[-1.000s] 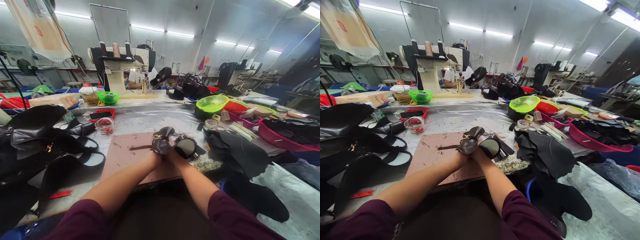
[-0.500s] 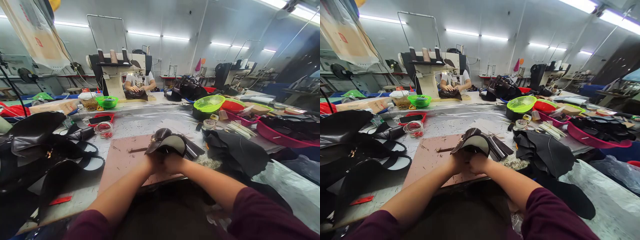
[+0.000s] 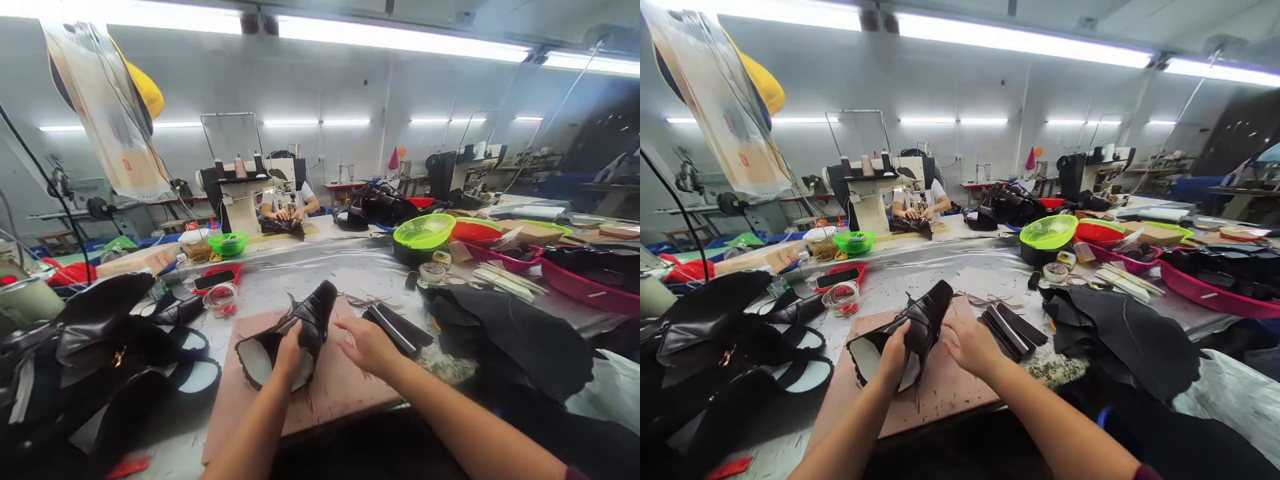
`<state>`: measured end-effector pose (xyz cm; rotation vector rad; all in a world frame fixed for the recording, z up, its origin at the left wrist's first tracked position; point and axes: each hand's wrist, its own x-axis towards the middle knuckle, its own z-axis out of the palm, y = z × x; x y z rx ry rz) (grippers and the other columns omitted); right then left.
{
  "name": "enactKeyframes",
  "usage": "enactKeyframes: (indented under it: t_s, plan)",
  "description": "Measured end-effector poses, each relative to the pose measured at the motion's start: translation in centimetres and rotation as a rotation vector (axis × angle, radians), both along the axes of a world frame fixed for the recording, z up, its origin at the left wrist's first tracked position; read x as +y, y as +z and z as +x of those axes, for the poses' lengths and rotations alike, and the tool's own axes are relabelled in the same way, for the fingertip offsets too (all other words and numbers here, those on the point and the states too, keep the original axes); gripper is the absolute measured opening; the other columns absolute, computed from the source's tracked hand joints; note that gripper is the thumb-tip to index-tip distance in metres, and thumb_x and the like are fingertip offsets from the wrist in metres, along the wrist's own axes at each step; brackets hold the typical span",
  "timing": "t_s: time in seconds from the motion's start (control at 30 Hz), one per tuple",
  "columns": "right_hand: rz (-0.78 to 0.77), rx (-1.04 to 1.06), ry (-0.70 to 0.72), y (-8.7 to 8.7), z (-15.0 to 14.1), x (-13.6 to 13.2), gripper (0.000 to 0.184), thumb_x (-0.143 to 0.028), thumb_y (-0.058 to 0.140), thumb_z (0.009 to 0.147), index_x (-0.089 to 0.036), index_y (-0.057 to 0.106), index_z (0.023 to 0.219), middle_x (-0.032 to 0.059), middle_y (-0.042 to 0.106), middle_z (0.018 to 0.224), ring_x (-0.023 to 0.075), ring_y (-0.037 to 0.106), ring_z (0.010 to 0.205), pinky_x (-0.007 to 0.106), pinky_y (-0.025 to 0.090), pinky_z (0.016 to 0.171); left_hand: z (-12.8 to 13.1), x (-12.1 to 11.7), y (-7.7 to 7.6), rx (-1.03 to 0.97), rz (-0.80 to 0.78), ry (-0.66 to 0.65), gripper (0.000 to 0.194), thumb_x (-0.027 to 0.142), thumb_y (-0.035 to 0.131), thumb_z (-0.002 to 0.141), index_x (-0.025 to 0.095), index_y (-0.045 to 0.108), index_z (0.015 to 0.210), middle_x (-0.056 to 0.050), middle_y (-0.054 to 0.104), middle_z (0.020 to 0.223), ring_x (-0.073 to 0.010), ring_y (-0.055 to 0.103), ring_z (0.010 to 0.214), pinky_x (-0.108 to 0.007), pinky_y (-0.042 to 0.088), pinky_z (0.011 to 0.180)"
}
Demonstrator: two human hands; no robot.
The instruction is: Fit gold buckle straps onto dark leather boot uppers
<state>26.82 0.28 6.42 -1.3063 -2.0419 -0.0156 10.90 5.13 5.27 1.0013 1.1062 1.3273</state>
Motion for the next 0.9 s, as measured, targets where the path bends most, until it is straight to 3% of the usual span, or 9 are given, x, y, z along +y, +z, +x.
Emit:
enactKeyframes:
  t_s: [0.1,0.17,0.27,0.33,0.47,0.53,0.6,0.77,0.9]
  plan:
    - [-0.034,0.179,0.128,-0.8,-0.5,-0.3,0.065,-0.035,0.061,0.073,-0.013,0.036,0.129,0.0171,0.049,0.127,0.0260,0.046,0.117,0.041,0.041,0.094,-0.5,-1.7,1.4,-0.250,-0.038,0.014,0.012,0.013,0.055,0.074,0.015,0.067,0.075,-0.004,0.069,0.076,-0.0218,0.060,0.094,-0.031,0.043,0.090]
    - [-0.036,0.215,0.187,-0.8,-1.3,-0.5,0.085,-0.043,0.066,0.067,-0.014,0.025,0.135,0.0193,0.034,0.138,0.0285,0.033,0.127,0.044,0.036,0.099,-0.4,-2.8,2.3,-0.445,-0.107,-0.016,0.014,0.012,0.054,0.073,0.017,0.068,0.075,-0.003,0.070,0.072,-0.0206,0.062,0.092,-0.029,0.045,0.089]
    - [-0.001,0.163,0.186,-0.7,-2.4,-0.6,0.085,-0.035,0.066,0.067,-0.013,0.022,0.137,0.0203,0.021,0.143,0.0296,0.024,0.130,0.047,0.035,0.100,0.2,-4.0,3.9,-0.545,-0.185,-0.104,0.023,0.018,0.047,0.080,0.013,0.068,0.082,-0.008,0.070,0.081,-0.0235,0.063,0.091,-0.034,0.048,0.086]
    - [0.126,0.096,0.104,-0.9,-2.7,-0.3,0.080,-0.022,0.058,0.071,-0.009,0.017,0.138,0.0210,0.021,0.143,0.0297,0.021,0.131,0.049,0.035,0.100,0.5,-4.5,4.9,-0.598,-0.233,-0.140,0.027,0.018,0.043,0.083,0.009,0.068,0.087,-0.012,0.070,0.088,-0.0247,0.064,0.090,-0.035,0.050,0.082]
    - [0.397,-0.016,-0.082,-1.7,-2.8,0.3,0.074,-0.006,0.040,0.074,-0.006,0.008,0.140,0.0209,0.026,0.141,0.0313,0.021,0.131,0.053,0.037,0.097,0.6,-5.3,6.1,-0.652,-0.325,-0.067,0.021,0.010,0.046,0.083,0.009,0.066,0.092,-0.010,0.070,0.092,-0.0205,0.066,0.082,-0.027,0.055,0.067]
    - [0.446,-0.016,-0.092,-1.9,-2.8,0.5,0.071,-0.002,0.035,0.075,-0.008,0.008,0.141,0.0193,0.029,0.140,0.0300,0.027,0.129,0.051,0.042,0.095,0.4,-5.5,6.0,-0.665,-0.355,-0.082,0.023,0.011,0.045,0.084,0.010,0.066,0.092,-0.009,0.070,0.091,-0.0202,0.067,0.081,-0.027,0.055,0.067]
    - [0.481,0.032,-0.073,-2.0,-3.0,0.5,0.072,-0.001,0.035,0.076,-0.009,0.005,0.141,0.0186,0.030,0.140,0.0288,0.031,0.127,0.048,0.046,0.091,0.3,-5.7,5.5,-0.726,-0.326,-0.199,0.029,0.015,0.040,0.087,0.011,0.069,0.090,-0.009,0.070,0.092,-0.0206,0.066,0.086,-0.029,0.054,0.074]
    - [0.553,0.164,-0.039,-2.4,-3.5,0.7,0.073,0.000,0.041,0.077,-0.021,0.010,0.141,0.0150,0.016,0.144,0.0302,0.035,0.124,0.045,0.051,0.084,0.2,-5.5,3.4,-0.913,-0.092,-0.511,0.036,0.018,0.033,0.090,0.015,0.069,0.097,-0.008,0.065,0.106,-0.0178,0.059,0.103,-0.025,0.046,0.090]
    - [0.494,0.236,-0.038,-2.6,-4.1,0.7,0.067,-0.001,0.038,0.080,-0.023,0.016,0.140,0.0135,0.024,0.143,0.0278,0.038,0.123,0.043,0.049,0.087,0.5,-5.3,2.6,-0.972,0.007,-0.631,0.036,0.023,0.033,0.090,0.018,0.065,0.105,-0.006,0.061,0.113,-0.0165,0.054,0.110,-0.024,0.040,0.095]
